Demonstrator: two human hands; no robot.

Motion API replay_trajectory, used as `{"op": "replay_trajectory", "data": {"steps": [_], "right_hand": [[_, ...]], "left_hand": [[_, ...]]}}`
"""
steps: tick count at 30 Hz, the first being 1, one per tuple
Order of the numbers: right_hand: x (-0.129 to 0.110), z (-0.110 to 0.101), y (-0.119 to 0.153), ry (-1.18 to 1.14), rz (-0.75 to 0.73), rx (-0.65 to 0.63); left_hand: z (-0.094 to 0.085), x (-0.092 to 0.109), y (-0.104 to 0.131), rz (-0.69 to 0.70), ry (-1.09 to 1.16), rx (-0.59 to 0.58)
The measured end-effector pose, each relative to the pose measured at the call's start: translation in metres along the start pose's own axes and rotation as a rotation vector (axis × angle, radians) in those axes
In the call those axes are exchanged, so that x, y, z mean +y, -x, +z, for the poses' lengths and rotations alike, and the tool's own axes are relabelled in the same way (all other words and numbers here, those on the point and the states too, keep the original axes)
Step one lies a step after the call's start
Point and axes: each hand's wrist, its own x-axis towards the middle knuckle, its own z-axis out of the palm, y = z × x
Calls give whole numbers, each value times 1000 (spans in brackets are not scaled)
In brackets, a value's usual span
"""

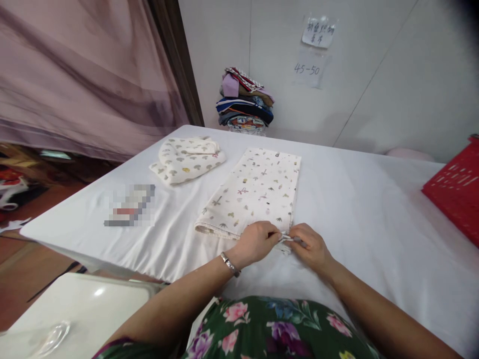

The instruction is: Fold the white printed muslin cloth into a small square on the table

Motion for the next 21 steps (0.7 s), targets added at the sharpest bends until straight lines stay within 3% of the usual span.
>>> {"op": "replay_trajectory", "data": {"steps": [4,10,16,21], "right_hand": [[1,-1,1,-36,-71,-13],[3,0,4,-27,-43,67],[2,1,3,-70,-31,89],[0,0,0,-96,-22,109]], "left_hand": [[-1,1,-3,-61,27,33],[5,6,0,87,-144,99],[0,7,1,154,-235,281],[5,5,4,293,-299,108]]}}
